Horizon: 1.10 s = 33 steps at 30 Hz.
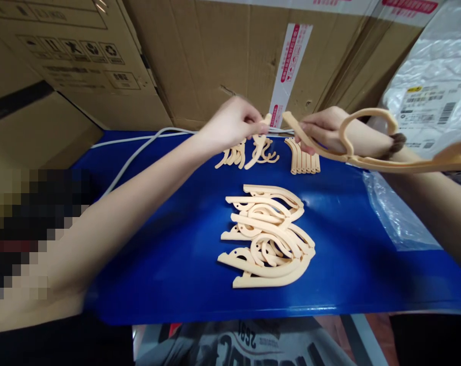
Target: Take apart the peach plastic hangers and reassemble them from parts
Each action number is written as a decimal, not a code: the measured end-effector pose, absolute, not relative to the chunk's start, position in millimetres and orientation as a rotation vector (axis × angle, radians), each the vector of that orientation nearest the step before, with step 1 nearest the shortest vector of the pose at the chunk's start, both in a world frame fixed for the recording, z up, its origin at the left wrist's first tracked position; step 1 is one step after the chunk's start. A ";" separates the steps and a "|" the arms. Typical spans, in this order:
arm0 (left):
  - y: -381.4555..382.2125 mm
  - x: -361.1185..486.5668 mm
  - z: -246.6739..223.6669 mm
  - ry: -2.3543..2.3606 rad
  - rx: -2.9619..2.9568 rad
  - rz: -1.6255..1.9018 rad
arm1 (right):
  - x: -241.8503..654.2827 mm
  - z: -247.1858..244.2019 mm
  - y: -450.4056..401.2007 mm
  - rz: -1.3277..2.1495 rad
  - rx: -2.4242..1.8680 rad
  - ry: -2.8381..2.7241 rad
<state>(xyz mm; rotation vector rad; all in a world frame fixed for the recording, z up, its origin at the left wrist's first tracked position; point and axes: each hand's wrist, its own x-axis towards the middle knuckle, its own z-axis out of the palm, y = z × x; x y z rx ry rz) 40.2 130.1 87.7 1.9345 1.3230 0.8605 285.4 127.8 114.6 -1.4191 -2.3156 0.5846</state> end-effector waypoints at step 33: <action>103.3 58.6 54.1 0.758 1.029 0.923 | 288.0 86.5 111.8 0.800 -1.173 -1.530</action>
